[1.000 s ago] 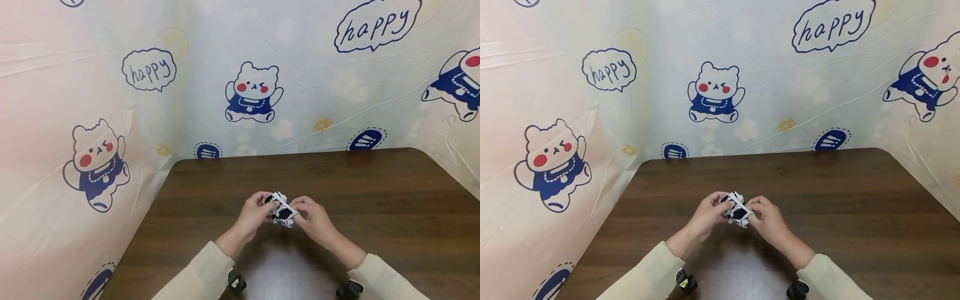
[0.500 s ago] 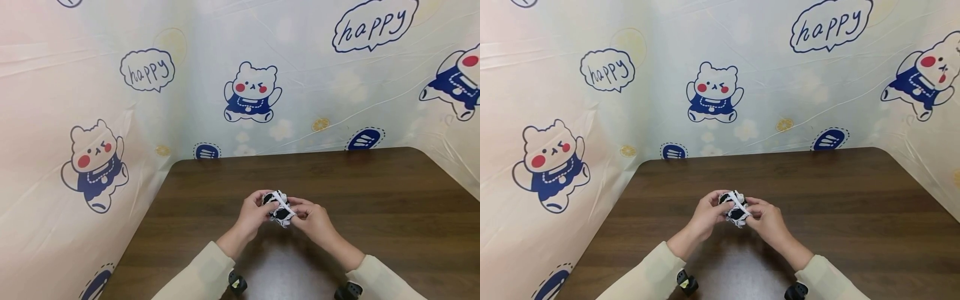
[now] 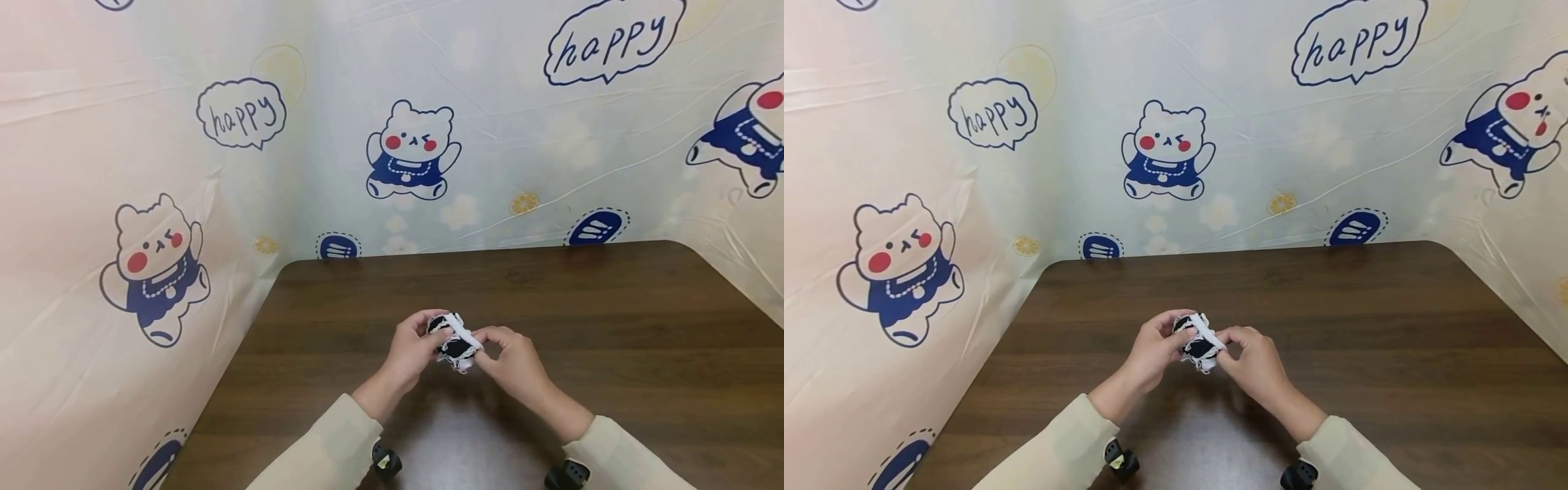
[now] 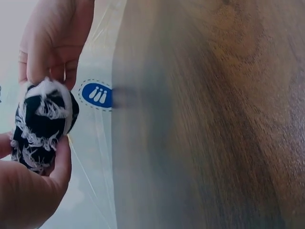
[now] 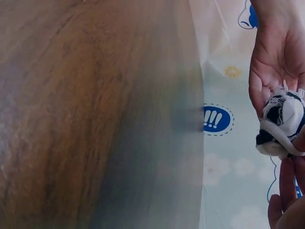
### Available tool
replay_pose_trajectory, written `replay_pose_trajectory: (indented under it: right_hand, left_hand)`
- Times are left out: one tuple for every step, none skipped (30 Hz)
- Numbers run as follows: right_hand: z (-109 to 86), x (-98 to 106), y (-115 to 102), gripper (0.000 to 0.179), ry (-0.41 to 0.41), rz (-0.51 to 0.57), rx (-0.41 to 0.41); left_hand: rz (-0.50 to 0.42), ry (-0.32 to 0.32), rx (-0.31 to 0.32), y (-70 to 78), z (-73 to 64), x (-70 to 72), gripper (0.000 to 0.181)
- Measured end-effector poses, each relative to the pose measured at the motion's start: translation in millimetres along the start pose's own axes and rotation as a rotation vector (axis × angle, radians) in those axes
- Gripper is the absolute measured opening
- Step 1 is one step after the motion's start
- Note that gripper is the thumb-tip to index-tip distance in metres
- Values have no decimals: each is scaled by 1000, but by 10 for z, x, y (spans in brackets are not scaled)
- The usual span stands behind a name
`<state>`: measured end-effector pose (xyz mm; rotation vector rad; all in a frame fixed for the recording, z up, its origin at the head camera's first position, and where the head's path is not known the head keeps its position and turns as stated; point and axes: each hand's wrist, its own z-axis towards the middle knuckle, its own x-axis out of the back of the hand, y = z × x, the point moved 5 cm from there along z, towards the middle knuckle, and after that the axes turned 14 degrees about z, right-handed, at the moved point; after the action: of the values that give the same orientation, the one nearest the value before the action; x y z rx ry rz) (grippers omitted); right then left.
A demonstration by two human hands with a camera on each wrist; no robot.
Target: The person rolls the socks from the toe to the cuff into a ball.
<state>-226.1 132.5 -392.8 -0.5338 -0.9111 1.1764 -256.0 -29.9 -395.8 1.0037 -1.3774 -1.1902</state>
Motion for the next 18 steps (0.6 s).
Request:
replay_pose_trajectory:
  right_hand:
    - [1, 5, -7, 27, 0, -2, 5]
    - [1, 8, -12, 26, -1, 0, 10]
    - [4, 8, -13, 26, -6, 8, 12]
    - [6, 7, -15, 25, -9, 19, 18]
    - [8, 6, -14, 25, -13, 32, 21]
    - [7, 4, -11, 25, -17, 49, 19]
    - [6, 1, -8, 25, -20, 67, 16]
    - [2, -1, -2, 25, -24, 80, 12]
    - [-2, -4, 3, 25, -28, 91, 7]
    - [-7, -5, 9, 25, -31, 98, 1]
    - [-12, -8, 11, 26, -35, 108, -1]
    - [-15, -9, 15, 26, -41, 119, -6]
    - [-17, -12, 17, 27, -47, 133, -7]
    - [-18, -15, 15, 28, -55, 150, -4]
    - [-17, -19, 12, 29, -64, 171, -2]
    - [-14, -22, 11, 30, -74, 193, -2]
    - [-11, -27, 5, 31, -87, 221, 4]
    - [-8, -31, 1, 31, -100, 250, 7]
  left_hand:
    - [0, -11, -1, -10, 4, -1, 31]
    - [0, -23, -2, -18, 8, -2, 30]
    - [-1, -33, 0, -26, 13, -2, 30]
    - [1, -41, 0, -26, 15, 1, 29]
    - [1, -48, 0, -29, 18, 2, 29]
    - [6, -53, -3, -28, 20, 6, 29]
    - [8, -58, -2, -27, 22, 8, 28]
    - [8, -65, -2, -25, 23, 9, 28]
    - [9, -72, -2, -26, 25, 11, 28]
    - [4, -82, 0, -25, 25, 9, 28]
    - [-1, -91, 5, -28, 26, 8, 28]
    - [-6, -101, 8, -30, 27, 6, 27]
    - [-15, -111, 13, -34, 31, 4, 27]
    - [-24, -119, 17, -40, 34, 3, 27]
    - [-32, -122, 20, -44, 38, 6, 27]
    - [-42, -122, 25, -43, 42, 10, 27]
    - [-46, -121, 24, -42, 45, 16, 28]
    - [-51, -122, 24, -43, 49, 24, 28]
